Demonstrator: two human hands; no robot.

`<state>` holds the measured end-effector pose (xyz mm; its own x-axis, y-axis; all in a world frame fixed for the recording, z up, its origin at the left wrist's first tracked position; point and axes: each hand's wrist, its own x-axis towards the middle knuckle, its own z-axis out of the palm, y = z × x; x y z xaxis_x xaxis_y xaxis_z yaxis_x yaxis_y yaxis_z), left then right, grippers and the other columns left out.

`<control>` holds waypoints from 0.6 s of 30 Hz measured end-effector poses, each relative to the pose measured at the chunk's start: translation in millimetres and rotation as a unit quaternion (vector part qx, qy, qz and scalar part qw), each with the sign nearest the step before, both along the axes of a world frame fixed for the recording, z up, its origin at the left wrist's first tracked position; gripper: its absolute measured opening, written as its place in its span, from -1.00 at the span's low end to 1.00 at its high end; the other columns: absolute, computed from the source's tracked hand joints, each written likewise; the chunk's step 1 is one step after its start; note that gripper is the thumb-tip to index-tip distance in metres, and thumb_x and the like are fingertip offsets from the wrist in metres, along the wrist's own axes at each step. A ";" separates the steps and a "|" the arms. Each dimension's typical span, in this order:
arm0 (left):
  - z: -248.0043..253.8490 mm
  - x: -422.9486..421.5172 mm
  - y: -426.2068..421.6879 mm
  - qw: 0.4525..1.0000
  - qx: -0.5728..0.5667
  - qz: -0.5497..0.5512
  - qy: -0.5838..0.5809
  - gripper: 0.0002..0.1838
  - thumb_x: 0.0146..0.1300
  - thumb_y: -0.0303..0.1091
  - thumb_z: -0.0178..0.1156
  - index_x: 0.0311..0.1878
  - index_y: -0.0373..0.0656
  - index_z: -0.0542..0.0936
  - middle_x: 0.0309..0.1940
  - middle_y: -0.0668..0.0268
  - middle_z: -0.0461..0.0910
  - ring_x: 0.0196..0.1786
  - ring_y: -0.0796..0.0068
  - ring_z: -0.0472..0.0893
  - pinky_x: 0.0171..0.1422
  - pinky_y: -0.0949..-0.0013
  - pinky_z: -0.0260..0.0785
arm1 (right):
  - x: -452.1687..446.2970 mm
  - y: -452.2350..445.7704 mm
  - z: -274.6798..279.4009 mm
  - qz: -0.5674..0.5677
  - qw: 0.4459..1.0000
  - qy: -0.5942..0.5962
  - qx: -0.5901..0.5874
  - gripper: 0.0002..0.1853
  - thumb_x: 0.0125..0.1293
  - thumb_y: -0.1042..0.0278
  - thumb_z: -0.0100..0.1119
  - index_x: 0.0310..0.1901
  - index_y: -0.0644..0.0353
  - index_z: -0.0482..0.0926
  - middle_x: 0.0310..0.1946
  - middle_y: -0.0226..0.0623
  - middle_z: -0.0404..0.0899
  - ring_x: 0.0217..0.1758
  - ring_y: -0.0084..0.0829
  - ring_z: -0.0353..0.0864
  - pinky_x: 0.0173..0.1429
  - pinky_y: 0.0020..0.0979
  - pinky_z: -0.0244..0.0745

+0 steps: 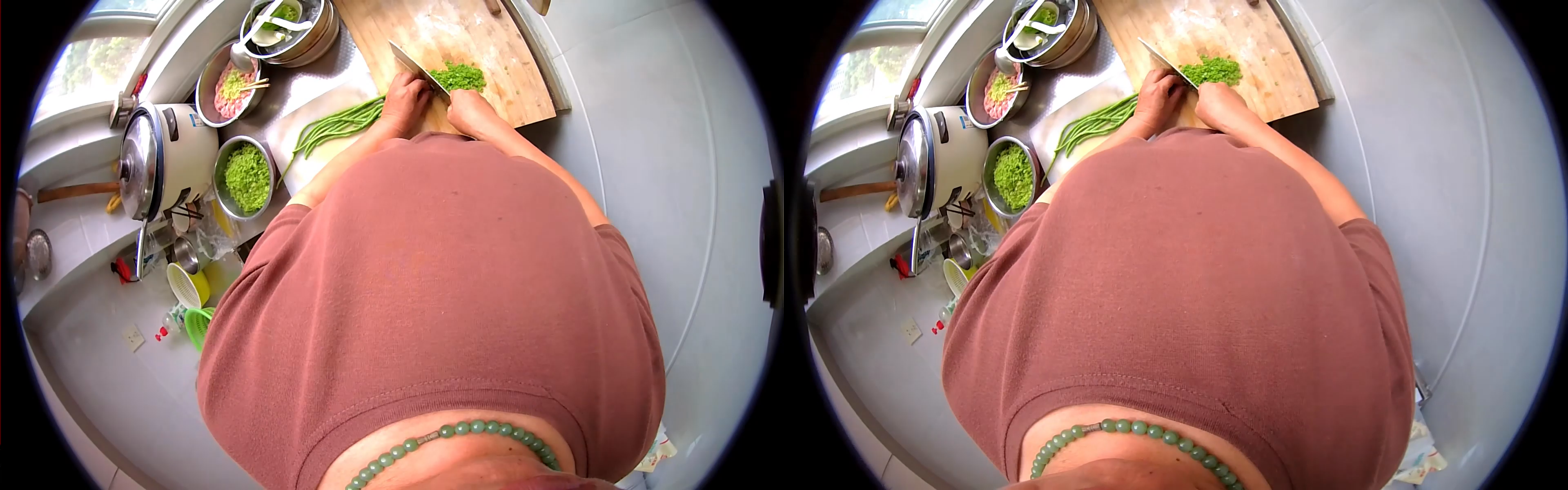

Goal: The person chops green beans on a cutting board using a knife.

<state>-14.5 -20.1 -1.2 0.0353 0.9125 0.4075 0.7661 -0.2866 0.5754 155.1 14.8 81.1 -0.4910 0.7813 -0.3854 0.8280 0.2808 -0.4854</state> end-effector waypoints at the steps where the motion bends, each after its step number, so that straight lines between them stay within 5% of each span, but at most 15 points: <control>1: 3.1 -1.1 -1.3 1.000 -0.002 -0.008 -0.001 -0.83 -0.03 -0.44 0.34 -0.31 -0.18 0.63 -0.19 0.17 0.57 -0.08 0.07 0.51 0.05 0.18 0.40 | 0.5 -0.2 -1.0 -0.002 1.000 -0.001 0.005 -0.76 0.15 0.43 -0.01 -0.29 0.34 0.64 -0.27 0.19 0.62 -0.14 0.09 0.64 -0.06 -0.06 0.54; 18: 4.4 -1.4 -5.2 1.000 0.019 -0.008 0.008 -0.85 -0.04 -0.48 0.30 -0.33 -0.15 0.61 -0.23 0.23 0.59 -0.12 0.12 0.54 0.00 0.20 0.43 | 9.6 4.3 -9.9 -0.029 0.998 0.037 -0.039 -0.73 0.20 0.39 -0.05 -0.18 0.34 0.59 -0.20 0.18 0.61 -0.07 0.10 0.61 0.03 -0.06 0.50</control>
<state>-15.8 -25.3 3.3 0.0567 0.8953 0.4418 0.7698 -0.3210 0.5516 164.8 19.1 71.2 -0.4744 0.7790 -0.4101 0.8032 0.1924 -0.5638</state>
